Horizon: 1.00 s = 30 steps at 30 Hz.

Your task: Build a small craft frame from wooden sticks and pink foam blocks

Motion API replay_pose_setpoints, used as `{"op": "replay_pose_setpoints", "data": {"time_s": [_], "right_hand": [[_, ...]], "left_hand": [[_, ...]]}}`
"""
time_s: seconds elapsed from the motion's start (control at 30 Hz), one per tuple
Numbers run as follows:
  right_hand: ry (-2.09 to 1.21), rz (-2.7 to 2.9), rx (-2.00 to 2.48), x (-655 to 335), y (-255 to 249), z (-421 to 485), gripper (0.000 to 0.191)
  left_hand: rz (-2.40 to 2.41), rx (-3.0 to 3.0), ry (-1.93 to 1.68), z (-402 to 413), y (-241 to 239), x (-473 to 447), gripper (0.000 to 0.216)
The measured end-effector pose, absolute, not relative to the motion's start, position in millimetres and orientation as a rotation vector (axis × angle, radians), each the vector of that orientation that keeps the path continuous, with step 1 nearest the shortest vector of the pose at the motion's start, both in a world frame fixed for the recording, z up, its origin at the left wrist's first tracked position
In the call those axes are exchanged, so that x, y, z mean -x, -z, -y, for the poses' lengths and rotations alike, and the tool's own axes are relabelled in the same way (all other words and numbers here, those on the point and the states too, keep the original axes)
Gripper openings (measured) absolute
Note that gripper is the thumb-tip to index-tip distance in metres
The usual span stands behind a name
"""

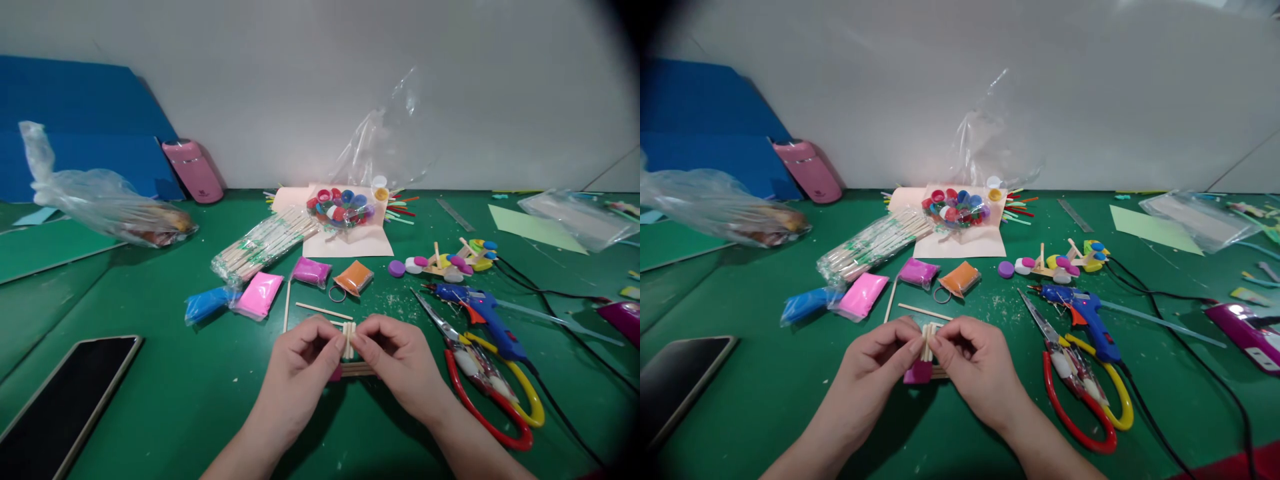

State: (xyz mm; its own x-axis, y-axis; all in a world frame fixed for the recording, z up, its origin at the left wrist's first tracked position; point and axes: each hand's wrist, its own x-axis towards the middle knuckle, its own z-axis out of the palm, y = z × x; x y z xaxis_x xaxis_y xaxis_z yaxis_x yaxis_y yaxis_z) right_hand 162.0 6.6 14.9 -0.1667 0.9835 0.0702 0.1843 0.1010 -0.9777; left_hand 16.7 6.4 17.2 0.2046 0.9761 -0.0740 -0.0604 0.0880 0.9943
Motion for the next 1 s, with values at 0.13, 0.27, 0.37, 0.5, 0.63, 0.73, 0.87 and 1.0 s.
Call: {"op": "replay_pose_setpoints", "data": {"time_s": [0.13,0.27,0.37,0.5,0.63,0.73,0.87,1.0], "right_hand": [[-1.181,1.509,1.200,-162.5,-15.3,-6.9,0.017],[-1.192,1.505,1.209,-162.3,-16.9,-6.8,0.017],[-1.184,1.511,1.217,-162.5,-17.6,-6.3,0.017],[-1.175,1.511,1.211,-162.8,-17.1,-5.8,0.016],[-1.181,1.493,1.201,-162.4,-16.1,-6.0,0.016],[-1.176,1.494,1.203,-162.5,-15.2,-5.8,0.016],[-1.171,1.514,1.215,-162.7,-14.8,-5.6,0.017],[-1.164,1.521,1.218,-162.2,-15.2,-6.1,0.018]], "left_hand": [[-1.066,-1.224,-1.037,-6.4,-17.7,-16.4,0.017],[-1.064,-1.241,-1.032,-5.8,-18.0,-16.0,0.018],[-1.053,-1.218,-1.038,-5.3,-17.2,-16.2,0.017],[-1.050,-1.185,-1.036,-5.2,-16.0,-16.4,0.017],[-1.058,-1.177,-1.034,-5.3,-16.7,-16.5,0.017],[-1.051,-1.169,-1.036,-5.6,-17.5,-16.9,0.018],[-1.048,-1.159,-1.040,-6.0,-17.6,-17.5,0.018],[-1.052,-1.166,-1.042,-5.9,-17.9,-17.7,0.017]]}}
